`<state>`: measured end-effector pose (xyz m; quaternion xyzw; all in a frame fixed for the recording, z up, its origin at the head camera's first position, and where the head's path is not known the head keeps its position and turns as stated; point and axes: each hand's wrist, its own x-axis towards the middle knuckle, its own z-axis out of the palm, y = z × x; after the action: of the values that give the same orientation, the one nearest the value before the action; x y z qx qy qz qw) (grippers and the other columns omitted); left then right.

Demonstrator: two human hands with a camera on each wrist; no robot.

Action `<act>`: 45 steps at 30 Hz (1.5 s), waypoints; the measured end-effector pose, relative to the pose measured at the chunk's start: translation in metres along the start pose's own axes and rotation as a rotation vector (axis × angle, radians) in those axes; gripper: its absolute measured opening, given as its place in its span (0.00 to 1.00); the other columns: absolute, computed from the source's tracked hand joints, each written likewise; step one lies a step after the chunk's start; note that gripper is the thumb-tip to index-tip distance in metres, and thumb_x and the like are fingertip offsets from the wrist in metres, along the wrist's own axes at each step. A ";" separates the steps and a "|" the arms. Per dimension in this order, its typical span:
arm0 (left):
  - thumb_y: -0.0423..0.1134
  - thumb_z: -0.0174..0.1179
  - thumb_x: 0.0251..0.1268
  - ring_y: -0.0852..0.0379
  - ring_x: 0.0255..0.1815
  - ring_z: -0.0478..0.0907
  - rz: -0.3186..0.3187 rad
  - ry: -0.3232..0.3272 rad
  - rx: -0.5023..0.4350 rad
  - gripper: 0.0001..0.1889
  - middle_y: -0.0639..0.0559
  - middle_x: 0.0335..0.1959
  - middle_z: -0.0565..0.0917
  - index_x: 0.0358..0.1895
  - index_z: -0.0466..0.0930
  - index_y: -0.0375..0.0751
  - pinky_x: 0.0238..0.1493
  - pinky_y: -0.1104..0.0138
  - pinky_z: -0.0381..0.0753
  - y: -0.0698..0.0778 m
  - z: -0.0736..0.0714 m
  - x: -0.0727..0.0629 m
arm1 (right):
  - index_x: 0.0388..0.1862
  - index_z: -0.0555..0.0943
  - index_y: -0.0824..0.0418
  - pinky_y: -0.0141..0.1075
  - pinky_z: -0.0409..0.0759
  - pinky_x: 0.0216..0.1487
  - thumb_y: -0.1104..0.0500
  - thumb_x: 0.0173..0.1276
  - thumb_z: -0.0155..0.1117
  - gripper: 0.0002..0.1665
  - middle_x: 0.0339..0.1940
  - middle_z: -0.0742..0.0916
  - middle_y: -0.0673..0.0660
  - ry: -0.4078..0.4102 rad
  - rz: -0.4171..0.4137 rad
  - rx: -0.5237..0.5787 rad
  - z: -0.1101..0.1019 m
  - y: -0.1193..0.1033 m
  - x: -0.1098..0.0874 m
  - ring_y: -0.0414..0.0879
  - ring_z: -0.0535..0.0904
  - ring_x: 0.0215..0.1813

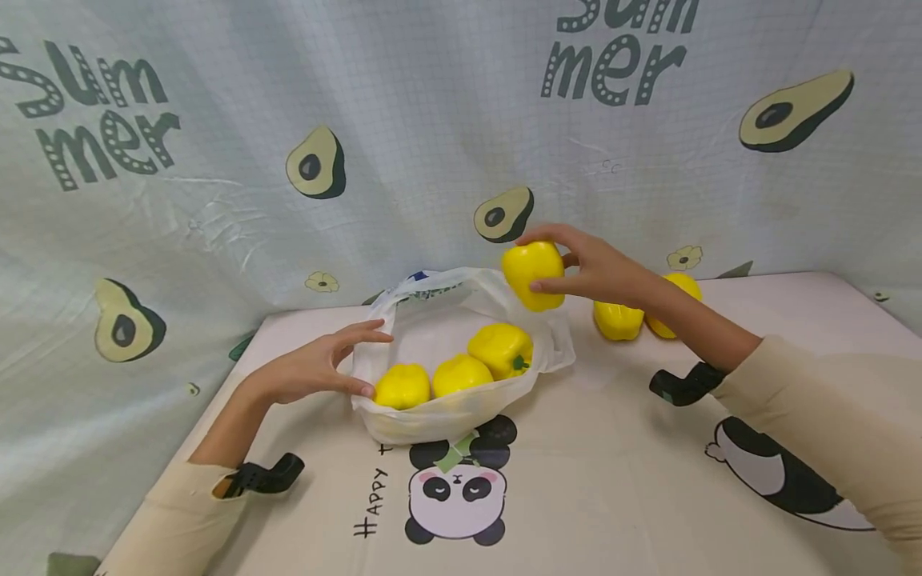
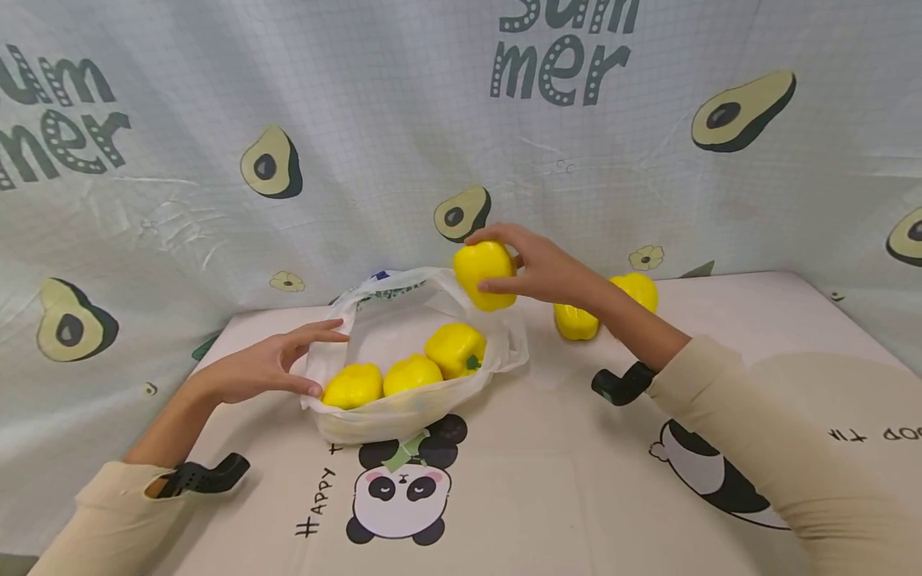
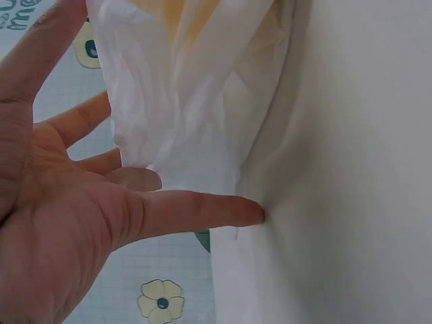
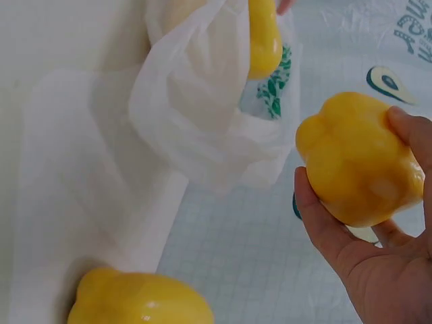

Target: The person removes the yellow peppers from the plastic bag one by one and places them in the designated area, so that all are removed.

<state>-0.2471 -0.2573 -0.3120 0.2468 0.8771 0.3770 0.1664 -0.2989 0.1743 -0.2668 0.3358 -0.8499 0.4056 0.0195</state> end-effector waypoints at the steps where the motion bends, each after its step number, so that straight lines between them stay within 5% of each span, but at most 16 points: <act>1: 0.46 0.75 0.58 0.33 0.82 0.40 -0.001 0.008 0.035 0.41 0.43 0.84 0.49 0.75 0.68 0.43 0.75 0.31 0.45 0.002 -0.001 -0.001 | 0.72 0.71 0.52 0.54 0.73 0.68 0.54 0.68 0.72 0.35 0.72 0.74 0.51 0.006 0.001 -0.015 -0.002 0.001 -0.003 0.50 0.72 0.67; 10: 0.53 0.74 0.57 0.32 0.80 0.48 -0.008 0.045 0.297 0.45 0.41 0.83 0.51 0.75 0.66 0.38 0.71 0.32 0.58 0.018 -0.006 -0.001 | 0.72 0.71 0.50 0.62 0.71 0.68 0.53 0.67 0.74 0.37 0.75 0.71 0.53 0.046 0.107 -0.080 -0.022 0.006 -0.038 0.60 0.72 0.70; 16: 0.51 0.74 0.58 0.31 0.80 0.48 0.012 0.044 0.288 0.43 0.39 0.83 0.48 0.73 0.68 0.33 0.64 0.33 0.70 0.018 -0.007 -0.005 | 0.73 0.69 0.51 0.66 0.74 0.64 0.54 0.67 0.73 0.38 0.76 0.70 0.57 0.046 0.165 -0.096 -0.030 0.014 -0.056 0.68 0.74 0.67; 31: 0.50 0.75 0.57 0.31 0.80 0.47 0.062 0.068 0.278 0.40 0.41 0.83 0.48 0.70 0.73 0.34 0.61 0.37 0.75 0.005 -0.002 -0.009 | 0.75 0.68 0.46 0.71 0.71 0.62 0.49 0.68 0.73 0.39 0.77 0.68 0.59 0.098 0.259 -0.163 -0.053 0.018 -0.090 0.77 0.73 0.65; 40: 0.50 0.76 0.56 0.32 0.81 0.46 0.055 0.087 0.287 0.37 0.43 0.84 0.50 0.68 0.76 0.37 0.72 0.31 0.54 0.001 -0.001 -0.011 | 0.75 0.68 0.45 0.72 0.70 0.62 0.48 0.69 0.72 0.38 0.76 0.70 0.59 0.131 0.279 -0.194 -0.063 0.025 -0.101 0.73 0.73 0.66; 45: 0.50 0.75 0.56 0.32 0.81 0.47 0.051 0.092 0.276 0.37 0.43 0.84 0.50 0.68 0.77 0.37 0.72 0.31 0.53 -0.001 -0.001 -0.011 | 0.75 0.68 0.45 0.73 0.68 0.63 0.49 0.69 0.72 0.38 0.76 0.69 0.59 0.135 0.280 -0.200 -0.066 0.027 -0.104 0.71 0.72 0.67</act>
<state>-0.2387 -0.2648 -0.3112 0.2720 0.9208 0.2678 0.0807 -0.2497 0.2902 -0.2728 0.1827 -0.9212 0.3394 0.0530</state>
